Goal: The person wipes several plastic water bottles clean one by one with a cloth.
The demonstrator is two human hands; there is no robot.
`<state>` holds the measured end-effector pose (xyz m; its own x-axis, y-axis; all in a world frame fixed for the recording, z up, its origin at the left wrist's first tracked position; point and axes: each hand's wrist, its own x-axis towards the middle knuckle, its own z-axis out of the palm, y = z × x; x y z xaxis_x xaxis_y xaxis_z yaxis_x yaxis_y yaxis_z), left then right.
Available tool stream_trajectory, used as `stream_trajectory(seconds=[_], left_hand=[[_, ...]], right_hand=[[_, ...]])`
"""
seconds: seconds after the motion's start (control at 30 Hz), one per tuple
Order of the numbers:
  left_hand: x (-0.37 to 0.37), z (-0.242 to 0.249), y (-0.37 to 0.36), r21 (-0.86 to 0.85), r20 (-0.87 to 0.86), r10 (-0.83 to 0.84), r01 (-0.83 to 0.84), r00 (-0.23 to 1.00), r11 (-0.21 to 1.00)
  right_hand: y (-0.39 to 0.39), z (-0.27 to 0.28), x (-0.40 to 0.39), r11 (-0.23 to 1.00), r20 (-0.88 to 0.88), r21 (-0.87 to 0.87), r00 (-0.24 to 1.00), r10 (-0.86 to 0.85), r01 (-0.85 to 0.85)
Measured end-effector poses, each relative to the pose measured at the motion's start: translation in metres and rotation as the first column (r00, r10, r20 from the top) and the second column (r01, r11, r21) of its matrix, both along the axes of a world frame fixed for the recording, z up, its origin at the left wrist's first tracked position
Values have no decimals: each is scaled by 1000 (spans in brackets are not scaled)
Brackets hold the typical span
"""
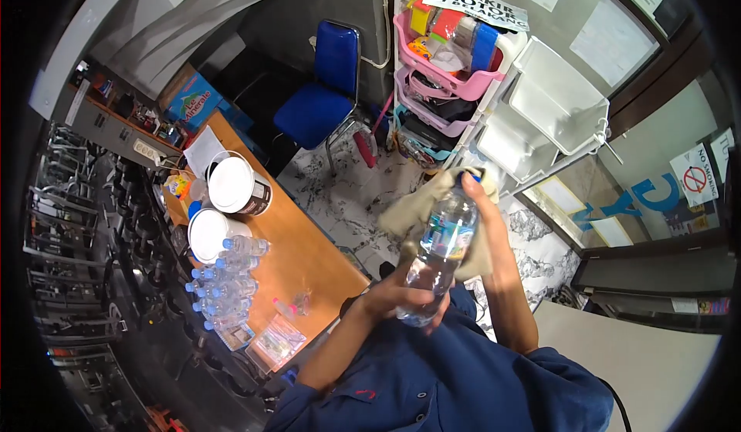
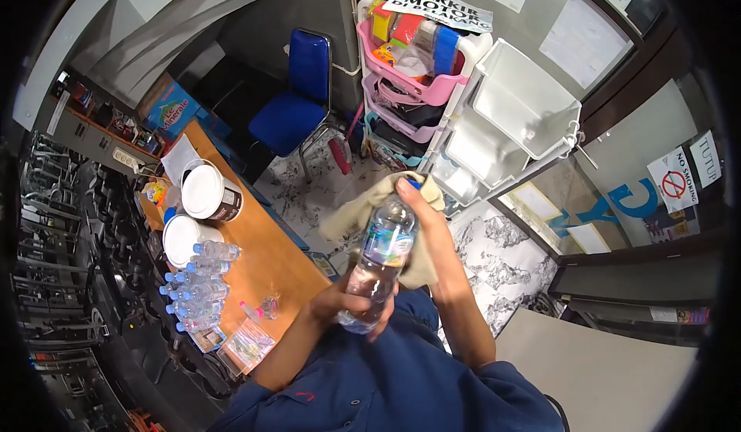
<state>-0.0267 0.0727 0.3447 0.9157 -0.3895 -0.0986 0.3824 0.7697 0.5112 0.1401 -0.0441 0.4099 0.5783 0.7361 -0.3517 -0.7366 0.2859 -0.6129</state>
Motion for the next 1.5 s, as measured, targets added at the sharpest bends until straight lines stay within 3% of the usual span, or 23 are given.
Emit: stream_trajectory(seconds=[0.03,0.1,0.2,0.23,0.3,0.33,0.37,0.47,0.5,0.57,0.63,0.7,0.83,0.9,1.0,1.07,1.17,1.27,1.3,1.33,1.43,1.47,1.5], left_hand=[[3,-3,2,321,14,94,-93,995,942],[3,-10,2,779,102,285,-255,953,573],[3,-4,6,937,329,327,-349,886,1],[2,-5,9,969,238,325,-246,916,-14],[3,5,11,980,196,329,-196,924,-33],[2,8,11,985,172,333,-168,927,-41],[0,3,15,968,201,352,-240,914,69],[-4,-19,31,841,230,441,-405,867,358],[-4,-23,34,791,207,484,-436,851,429],[-12,-38,41,634,97,504,-443,858,633],[-17,-28,41,411,30,424,-398,905,820],[-17,-10,37,310,125,356,-377,926,873],[-10,-17,23,326,85,515,-512,853,794],[-2,-48,39,-143,110,409,-392,906,909],[9,-60,47,-179,24,578,-565,816,805],[22,9,30,209,-97,845,-819,526,534],[4,-15,50,331,280,786,-824,552,460],[-9,-79,90,223,84,759,-754,646,617],[-7,-81,112,-57,25,656,-654,754,754],[-5,-76,126,-338,12,527,-493,850,802],[0,-28,113,106,-104,791,-785,602,611],[4,-15,108,212,-96,861,-835,499,507],[3,-13,111,175,-125,845,-827,520,534]], right_hand=[[7,-14,-1,980,200,-165,977,-79,113],[17,-25,-13,958,267,-171,947,-180,230],[26,-47,-29,895,512,-232,831,-220,380],[25,-63,-34,867,614,-250,763,-202,431],[22,-62,-52,817,764,-310,639,-89,486],[16,-60,-61,827,701,-390,712,-18,405],[10,-65,-69,831,746,-403,664,55,384],[-3,-61,-74,886,946,-238,-113,305,398],[2,-54,-81,935,981,-191,78,175,300],[8,-47,-76,968,923,-227,341,179,105],[23,-42,-50,987,887,-123,458,62,104],[39,-37,-35,977,874,51,464,-145,208],[54,-16,-19,989,937,-82,349,35,121],[59,-6,-24,987,915,-158,382,131,40],[67,-2,-39,971,917,-240,326,230,-9],[69,-10,-48,967,952,-254,178,250,0],[61,-19,-63,955,954,-295,-73,292,-28],[45,-29,-83,915,909,-393,-184,373,-88],[40,-28,-89,908,899,-408,-214,381,-96],[36,-28,-89,890,899,-429,-172,403,-153],[29,-7,-78,886,919,-395,-121,376,-244],[25,10,-79,913,943,-305,53,330,-272],[21,25,-80,937,934,-210,226,277,-281]])
